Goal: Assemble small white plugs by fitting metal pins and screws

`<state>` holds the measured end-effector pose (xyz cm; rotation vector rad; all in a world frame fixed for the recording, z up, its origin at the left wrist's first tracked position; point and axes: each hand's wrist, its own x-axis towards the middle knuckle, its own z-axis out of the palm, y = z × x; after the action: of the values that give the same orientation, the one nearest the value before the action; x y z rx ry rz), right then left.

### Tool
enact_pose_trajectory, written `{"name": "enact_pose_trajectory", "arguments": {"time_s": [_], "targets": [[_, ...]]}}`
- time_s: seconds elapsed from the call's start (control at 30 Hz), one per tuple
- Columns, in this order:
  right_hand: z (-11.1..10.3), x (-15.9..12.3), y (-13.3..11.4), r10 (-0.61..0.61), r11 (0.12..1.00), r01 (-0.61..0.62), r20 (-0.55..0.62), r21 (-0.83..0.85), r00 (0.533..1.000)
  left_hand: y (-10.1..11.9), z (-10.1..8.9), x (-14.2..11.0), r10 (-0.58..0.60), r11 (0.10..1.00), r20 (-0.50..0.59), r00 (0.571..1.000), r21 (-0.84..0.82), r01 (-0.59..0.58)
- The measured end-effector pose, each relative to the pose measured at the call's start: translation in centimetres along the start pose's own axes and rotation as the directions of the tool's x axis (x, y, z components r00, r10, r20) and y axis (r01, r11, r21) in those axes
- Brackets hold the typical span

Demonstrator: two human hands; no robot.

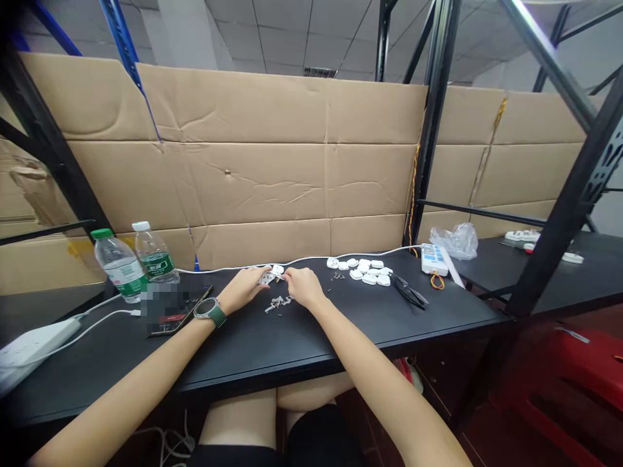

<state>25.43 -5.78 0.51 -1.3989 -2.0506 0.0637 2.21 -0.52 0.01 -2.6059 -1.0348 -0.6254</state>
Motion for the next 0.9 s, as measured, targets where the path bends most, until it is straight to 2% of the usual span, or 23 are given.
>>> {"name": "enact_pose_trajectory", "arguments": {"time_s": [0.2, 0.3, 0.4, 0.53, 0.67, 0.73, 0.8, 0.9], "targets": [[0.3, 0.1, -0.3, 0.044, 0.997, -0.046, 0.021, 0.067, 0.999, 0.0, -0.2, 0.2, -0.039, 0.999, -0.028, 0.999, 0.023, 0.04], [0.5, 0.1, -0.3, 0.078, 0.996, -0.077, -0.018, 0.048, 0.997, -0.3, -0.4, 0.2, -0.145, 0.989, -0.08, 0.986, 0.01, 0.146], [0.8, 0.2, 0.0, 0.098, 0.995, -0.097, -0.036, 0.039, 0.995, -1.3, -0.4, 0.0, -0.262, 0.964, -0.135, 0.956, 0.0, 0.265], [0.9, 0.3, 0.3, 0.113, 0.992, -0.112, -0.016, 0.06, 0.993, -3.1, -0.4, -0.7, -0.411, 0.911, -0.174, 0.895, -0.095, 0.401], [0.9, 0.3, 0.2, 0.117, 0.99, -0.116, -0.005, 0.077, 0.993, -4.6, -0.4, -1.3, -0.605, 0.796, -0.181, 0.775, -0.129, 0.591], [0.8, 0.2, 0.2, 0.113, 0.99, -0.112, -0.003, 0.08, 0.994, -5.1, -0.3, -1.5, -0.672, 0.741, -0.151, 0.725, -0.114, 0.662], [0.8, 0.2, 0.1, 0.109, 0.991, -0.108, -0.004, 0.081, 0.994, -5.4, -0.3, -1.7, -0.703, 0.711, -0.115, 0.702, -0.092, 0.697], [0.8, 0.2, 0.1, 0.108, 0.991, -0.107, -0.004, 0.077, 0.994, -5.6, -0.1, -1.8, -0.714, 0.7, -0.072, 0.696, -0.052, 0.712]]}}
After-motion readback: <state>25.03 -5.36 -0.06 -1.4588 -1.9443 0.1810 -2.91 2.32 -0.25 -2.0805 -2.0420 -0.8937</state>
